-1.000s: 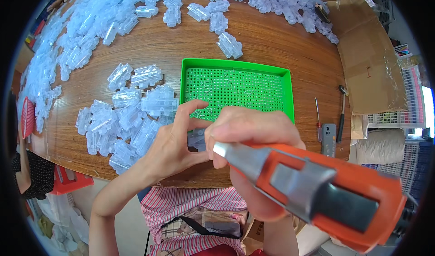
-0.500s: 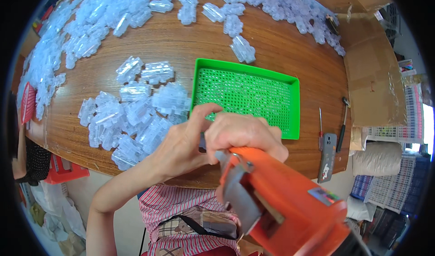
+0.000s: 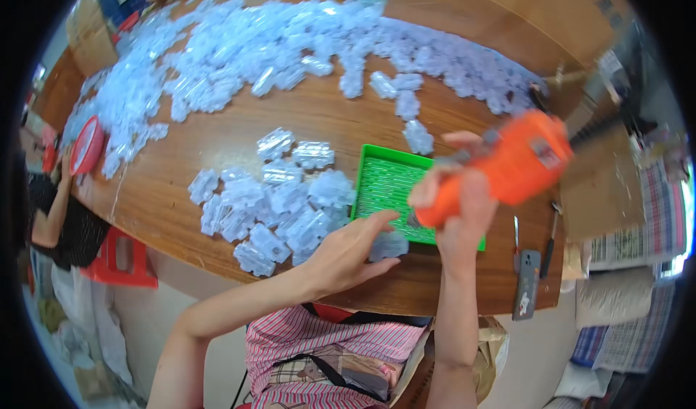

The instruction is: The person picks up a plastic component and a screw from a tray, then joins them using a power screwdriver. They repeat this process, handling each component one at a time and occasionally moving others aside on the table.

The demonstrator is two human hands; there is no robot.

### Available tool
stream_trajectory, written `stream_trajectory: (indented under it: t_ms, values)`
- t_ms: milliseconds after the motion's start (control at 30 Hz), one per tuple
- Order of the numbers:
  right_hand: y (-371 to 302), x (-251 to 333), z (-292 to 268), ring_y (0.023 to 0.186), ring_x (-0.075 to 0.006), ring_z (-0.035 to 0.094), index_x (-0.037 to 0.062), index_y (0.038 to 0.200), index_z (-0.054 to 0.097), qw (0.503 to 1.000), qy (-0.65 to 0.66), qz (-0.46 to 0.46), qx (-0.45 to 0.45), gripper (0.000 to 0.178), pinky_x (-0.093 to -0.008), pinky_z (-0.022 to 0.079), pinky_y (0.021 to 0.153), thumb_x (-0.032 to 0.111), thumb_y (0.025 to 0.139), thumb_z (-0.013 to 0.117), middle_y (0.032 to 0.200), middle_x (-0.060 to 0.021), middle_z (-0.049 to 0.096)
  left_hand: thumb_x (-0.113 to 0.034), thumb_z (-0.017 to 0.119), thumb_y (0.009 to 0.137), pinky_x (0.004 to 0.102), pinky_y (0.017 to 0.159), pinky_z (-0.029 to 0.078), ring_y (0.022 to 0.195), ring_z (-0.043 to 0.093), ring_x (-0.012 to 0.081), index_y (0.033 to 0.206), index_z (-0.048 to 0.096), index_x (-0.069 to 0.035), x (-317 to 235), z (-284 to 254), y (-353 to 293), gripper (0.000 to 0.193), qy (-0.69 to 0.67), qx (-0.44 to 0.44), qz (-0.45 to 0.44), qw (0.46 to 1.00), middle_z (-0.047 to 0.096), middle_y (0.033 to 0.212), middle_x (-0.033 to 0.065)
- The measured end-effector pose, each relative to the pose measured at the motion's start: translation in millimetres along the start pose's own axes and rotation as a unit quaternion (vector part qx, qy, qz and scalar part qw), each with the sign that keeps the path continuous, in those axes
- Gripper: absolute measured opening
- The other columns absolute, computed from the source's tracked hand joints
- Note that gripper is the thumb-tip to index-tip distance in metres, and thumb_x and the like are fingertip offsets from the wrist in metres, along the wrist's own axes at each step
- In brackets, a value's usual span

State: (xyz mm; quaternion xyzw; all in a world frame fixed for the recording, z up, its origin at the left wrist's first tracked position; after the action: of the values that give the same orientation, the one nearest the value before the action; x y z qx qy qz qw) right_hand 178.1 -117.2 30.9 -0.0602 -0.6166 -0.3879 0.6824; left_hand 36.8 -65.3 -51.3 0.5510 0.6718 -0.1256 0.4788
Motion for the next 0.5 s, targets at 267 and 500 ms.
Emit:
stream_trajectory:
  t_ms: [267, 500]
  values:
    - [2, 12, -40, 0.093, -0.0154, 0.056, 0.0000, 0.114, 0.052, 0.954, -0.293, 0.020, 0.050, 0.050, -0.0299, 0.043, 0.085, 0.041, 0.088, 0.064, 0.099, -0.0088, 0.061, -0.016, 0.070, 0.077, 0.0403, 0.080, 0.049, 0.090, 0.060, 0.0342, 0.121, 0.047, -0.002, -21, 30, -51, 0.052, 0.025, 0.076, 0.128, 0.988, 0.061, 0.098, 0.0179]
    - [-109, 202, 14, 0.106, -0.0251, 0.058, -0.0072, 0.129, 0.042, 0.992, -0.120, -0.032, 0.018, 0.065, -0.0342, 0.046, 0.087, 0.045, 0.090, 0.052, 0.115, -0.0201, 0.058, -0.016, 0.066, 0.081, 0.0408, 0.087, 0.047, 0.099, 0.056, 0.0364, 0.121, 0.046, -0.001, -20, 38, -44, 0.047, 0.071, 0.061, 0.106, 0.990, 0.055, 0.108, 0.0197]
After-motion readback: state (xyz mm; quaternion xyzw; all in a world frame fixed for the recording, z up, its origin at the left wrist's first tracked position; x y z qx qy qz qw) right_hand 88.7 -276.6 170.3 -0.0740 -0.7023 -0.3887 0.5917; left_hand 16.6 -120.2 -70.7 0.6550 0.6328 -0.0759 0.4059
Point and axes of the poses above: each hand's wrist, its own y-axis towards the middle knuckle, its own z-axis out of the palm, x = y × z, the point moved 2 cm from there along y, towards the middle knuckle
